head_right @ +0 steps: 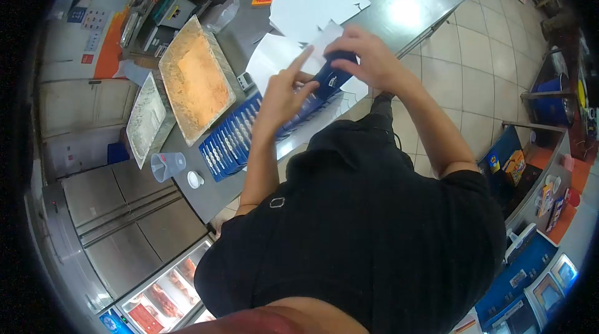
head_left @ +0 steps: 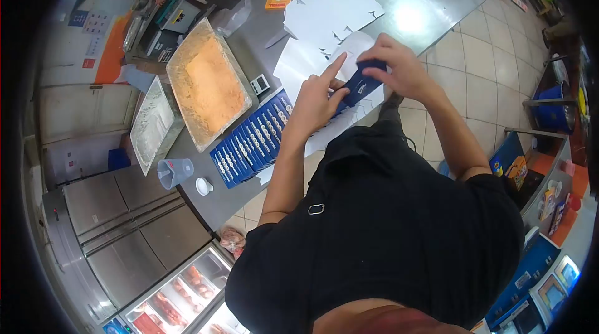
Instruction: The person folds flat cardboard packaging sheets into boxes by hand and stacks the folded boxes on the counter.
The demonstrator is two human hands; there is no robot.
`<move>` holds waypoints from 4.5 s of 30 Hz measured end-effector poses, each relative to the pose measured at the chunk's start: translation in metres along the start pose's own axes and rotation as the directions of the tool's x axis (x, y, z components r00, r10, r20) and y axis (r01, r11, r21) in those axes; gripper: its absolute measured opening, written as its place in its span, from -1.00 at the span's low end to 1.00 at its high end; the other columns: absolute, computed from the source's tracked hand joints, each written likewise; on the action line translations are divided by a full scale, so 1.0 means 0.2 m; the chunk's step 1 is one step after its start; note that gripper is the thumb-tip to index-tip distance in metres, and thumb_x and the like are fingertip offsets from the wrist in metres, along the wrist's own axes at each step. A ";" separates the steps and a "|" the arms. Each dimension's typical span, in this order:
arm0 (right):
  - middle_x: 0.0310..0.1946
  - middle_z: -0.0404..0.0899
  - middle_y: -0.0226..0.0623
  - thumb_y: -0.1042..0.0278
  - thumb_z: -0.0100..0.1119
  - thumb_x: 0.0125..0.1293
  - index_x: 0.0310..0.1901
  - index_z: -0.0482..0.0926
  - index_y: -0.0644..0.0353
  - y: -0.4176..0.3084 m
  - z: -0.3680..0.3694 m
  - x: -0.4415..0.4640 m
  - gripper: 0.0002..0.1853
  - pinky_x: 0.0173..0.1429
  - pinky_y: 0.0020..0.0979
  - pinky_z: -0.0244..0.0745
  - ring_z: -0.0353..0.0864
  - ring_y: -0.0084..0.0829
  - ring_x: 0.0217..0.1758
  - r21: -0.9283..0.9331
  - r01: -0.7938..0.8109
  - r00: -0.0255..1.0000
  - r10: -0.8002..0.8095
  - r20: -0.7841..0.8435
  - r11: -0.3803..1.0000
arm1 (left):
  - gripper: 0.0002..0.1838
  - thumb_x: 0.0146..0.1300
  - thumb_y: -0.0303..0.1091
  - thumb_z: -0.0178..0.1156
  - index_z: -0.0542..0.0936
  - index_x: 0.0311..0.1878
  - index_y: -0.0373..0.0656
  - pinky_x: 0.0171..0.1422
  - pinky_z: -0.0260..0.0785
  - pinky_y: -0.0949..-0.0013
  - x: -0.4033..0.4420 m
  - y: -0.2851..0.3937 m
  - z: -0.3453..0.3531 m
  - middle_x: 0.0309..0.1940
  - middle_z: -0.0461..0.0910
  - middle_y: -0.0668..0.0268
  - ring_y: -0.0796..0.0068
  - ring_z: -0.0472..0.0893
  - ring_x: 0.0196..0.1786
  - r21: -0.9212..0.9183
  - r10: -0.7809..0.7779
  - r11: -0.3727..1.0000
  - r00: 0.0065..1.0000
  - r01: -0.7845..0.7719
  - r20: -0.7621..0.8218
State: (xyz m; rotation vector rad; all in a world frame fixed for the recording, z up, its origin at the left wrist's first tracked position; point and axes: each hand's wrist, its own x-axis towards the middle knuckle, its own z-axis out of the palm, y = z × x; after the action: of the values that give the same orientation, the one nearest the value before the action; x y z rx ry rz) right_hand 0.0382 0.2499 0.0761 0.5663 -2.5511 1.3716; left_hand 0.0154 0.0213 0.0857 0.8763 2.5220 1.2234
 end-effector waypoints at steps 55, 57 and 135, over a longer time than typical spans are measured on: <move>-0.14 0.52 -0.26 0.44 0.46 0.09 0.03 0.34 0.14 0.61 0.39 -0.29 -0.47 0.02 -0.44 0.43 0.50 -0.47 -0.03 0.869 -0.262 0.652 0.741 -0.161 0.420 | -0.53 0.25 -0.36 0.18 0.43 0.22 -0.23 0.47 0.09 0.10 0.31 -0.71 0.34 0.30 0.34 0.00 0.02 0.31 0.38 -0.143 -0.121 0.988 0.846 0.054 -0.519; -0.15 0.52 -0.25 0.40 0.48 0.08 0.02 0.34 0.17 0.67 0.50 -0.35 -0.46 -0.01 -0.43 0.44 0.50 -0.47 -0.06 0.840 -0.339 0.608 0.780 -0.149 0.424 | -0.57 0.28 -0.31 0.16 0.45 0.19 -0.23 0.44 0.10 0.08 0.29 -0.83 0.36 0.23 0.41 0.02 0.02 0.35 0.32 -0.080 -0.186 0.982 0.864 0.169 -0.467; -0.44 0.57 -0.15 0.58 0.39 -0.14 -0.38 0.57 0.26 0.96 0.84 -0.44 -0.77 -0.24 -0.29 0.49 0.61 -0.17 -0.35 0.102 -0.365 0.928 0.353 0.116 0.925 | -0.47 0.35 0.03 0.02 0.36 0.39 0.34 0.10 0.11 -0.05 0.20 -0.84 0.49 0.03 0.48 0.06 0.06 0.43 0.02 0.685 -0.101 0.688 0.966 0.240 -0.236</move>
State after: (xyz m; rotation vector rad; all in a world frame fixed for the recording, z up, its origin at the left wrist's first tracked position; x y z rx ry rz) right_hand 0.0396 0.2274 -0.1931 0.1852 -2.7631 1.6633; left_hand -0.0466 0.0273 -0.1021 0.6322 3.1895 0.2222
